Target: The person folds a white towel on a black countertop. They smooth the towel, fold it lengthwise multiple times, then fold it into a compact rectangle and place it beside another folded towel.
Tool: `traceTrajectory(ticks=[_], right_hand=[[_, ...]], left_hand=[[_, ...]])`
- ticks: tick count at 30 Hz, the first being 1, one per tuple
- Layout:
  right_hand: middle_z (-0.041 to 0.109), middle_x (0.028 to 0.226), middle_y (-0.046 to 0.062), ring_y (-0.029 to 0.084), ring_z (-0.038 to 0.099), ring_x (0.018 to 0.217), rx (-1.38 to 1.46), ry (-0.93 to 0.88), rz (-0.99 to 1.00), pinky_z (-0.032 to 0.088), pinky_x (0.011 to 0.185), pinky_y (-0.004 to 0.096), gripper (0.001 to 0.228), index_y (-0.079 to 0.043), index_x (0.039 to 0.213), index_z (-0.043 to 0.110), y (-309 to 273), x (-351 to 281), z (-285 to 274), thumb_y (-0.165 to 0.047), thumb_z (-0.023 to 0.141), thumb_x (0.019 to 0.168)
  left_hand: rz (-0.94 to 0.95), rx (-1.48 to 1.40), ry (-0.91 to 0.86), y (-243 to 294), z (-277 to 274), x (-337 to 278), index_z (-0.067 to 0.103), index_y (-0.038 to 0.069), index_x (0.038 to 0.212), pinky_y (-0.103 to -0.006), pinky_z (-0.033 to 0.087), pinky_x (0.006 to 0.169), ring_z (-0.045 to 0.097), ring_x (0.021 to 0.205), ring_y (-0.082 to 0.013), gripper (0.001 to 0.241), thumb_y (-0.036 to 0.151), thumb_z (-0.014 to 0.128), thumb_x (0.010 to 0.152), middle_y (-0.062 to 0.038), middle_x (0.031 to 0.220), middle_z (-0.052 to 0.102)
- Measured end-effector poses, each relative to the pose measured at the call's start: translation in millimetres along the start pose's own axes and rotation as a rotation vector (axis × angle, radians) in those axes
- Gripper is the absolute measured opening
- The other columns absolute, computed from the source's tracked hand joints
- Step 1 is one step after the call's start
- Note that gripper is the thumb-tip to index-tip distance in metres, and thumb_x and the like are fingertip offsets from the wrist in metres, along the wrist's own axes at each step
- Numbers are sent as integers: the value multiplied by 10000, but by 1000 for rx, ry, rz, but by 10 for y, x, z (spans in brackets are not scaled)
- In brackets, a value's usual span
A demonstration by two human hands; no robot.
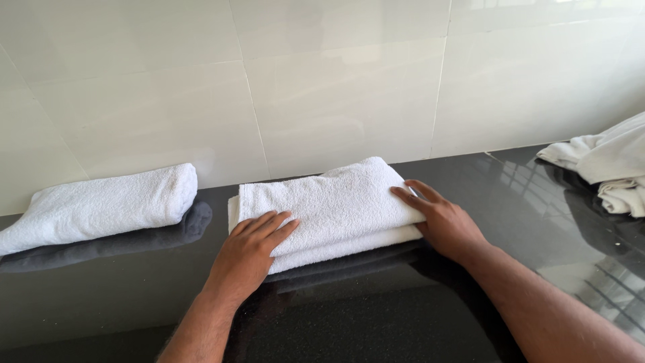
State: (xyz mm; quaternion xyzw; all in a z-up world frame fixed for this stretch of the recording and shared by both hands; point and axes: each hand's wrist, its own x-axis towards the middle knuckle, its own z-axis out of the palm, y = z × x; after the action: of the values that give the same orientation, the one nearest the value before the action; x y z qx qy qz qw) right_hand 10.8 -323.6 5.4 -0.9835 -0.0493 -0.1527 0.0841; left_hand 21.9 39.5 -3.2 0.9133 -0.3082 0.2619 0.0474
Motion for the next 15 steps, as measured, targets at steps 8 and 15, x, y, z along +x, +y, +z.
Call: traceTrajectory(ticks=[8, 15], right_hand=[[181, 1703, -15, 278, 652, 1205, 61, -38, -15, 548, 1044, 461, 838, -450, 1623, 195, -105, -155, -152, -187, 613, 946], [376, 1573, 87, 285, 597, 1300, 231, -14, 168, 540, 1097, 447, 734, -452, 1555, 290, -100, -92, -48, -268, 668, 954]], left_hand=[[129, 157, 95, 20, 0, -19, 586, 187, 1410, -388, 487, 1006, 586, 1136, -209, 738, -195, 572, 778, -35, 1327, 575], [-109, 165, 51, 11, 6, 33, 607, 159, 1195, -405, 486, 965, 576, 1044, -212, 487, -115, 657, 795, -36, 1132, 565]])
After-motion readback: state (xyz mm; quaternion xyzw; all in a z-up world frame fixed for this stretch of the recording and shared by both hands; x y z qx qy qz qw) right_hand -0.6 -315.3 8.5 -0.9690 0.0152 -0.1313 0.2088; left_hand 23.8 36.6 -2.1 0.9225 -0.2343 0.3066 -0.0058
